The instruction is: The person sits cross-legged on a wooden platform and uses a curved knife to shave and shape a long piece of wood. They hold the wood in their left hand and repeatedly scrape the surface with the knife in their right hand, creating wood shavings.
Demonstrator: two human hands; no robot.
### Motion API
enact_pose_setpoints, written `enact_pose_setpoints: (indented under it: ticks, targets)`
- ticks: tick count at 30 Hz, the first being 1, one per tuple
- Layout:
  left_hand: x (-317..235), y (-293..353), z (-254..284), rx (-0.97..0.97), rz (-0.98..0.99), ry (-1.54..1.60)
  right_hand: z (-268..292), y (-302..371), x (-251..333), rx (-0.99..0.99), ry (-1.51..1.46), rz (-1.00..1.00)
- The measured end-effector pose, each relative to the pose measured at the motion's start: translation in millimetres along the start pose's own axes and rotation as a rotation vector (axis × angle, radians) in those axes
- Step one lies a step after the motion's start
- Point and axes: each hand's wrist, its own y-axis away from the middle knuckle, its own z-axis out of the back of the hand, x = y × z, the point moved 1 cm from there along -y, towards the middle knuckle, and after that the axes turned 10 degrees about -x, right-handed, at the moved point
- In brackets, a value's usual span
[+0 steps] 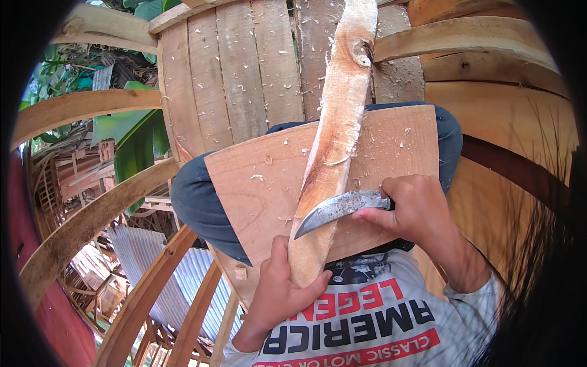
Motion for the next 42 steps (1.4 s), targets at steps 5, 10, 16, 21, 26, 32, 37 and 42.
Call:
enact_pose_setpoints:
  ticks: [5,10,16,21,26,32,37,42]
  targets:
    - [-4.8,2.0,0.3,0.029,0.135,0.036,4.9,-17.2,-8.1,-0.005,0.064,-0.134]
    - [0.5,-0.5,1.4,0.020,0.015,0.014,10.0,-26.1,-12.8,-0.008,0.099,-0.137]
    - [6.3,-1.8,-0.5,0.001,-0.024,0.010,5.1,-28.8,-16.0,-0.076,0.083,-0.161]
    - [13.2,0.3,-1.1,-0.013,-0.019,0.061,11.9,-24.0,-8.5,0.023,0.023,-0.198]
    - [15.1,-0.9,-6.7,-0.037,-0.045,0.081,9.9,1.4,5.0,0.066,-0.079,-0.111]
    - [12.6,3.2,-10.5,-0.081,-0.094,-0.004,2.5,3.0,-3.8,0.006,0.054,-0.063]
    - [9.9,4.0,-14.3,-0.095,-0.078,-0.040,3.6,-3.2,-11.1,0.033,0.146,-0.065]
    - [11.0,3.7,-15.0,-0.092,-0.098,-0.053,6.0,-6.9,-12.7,-0.013,0.167,-0.038]
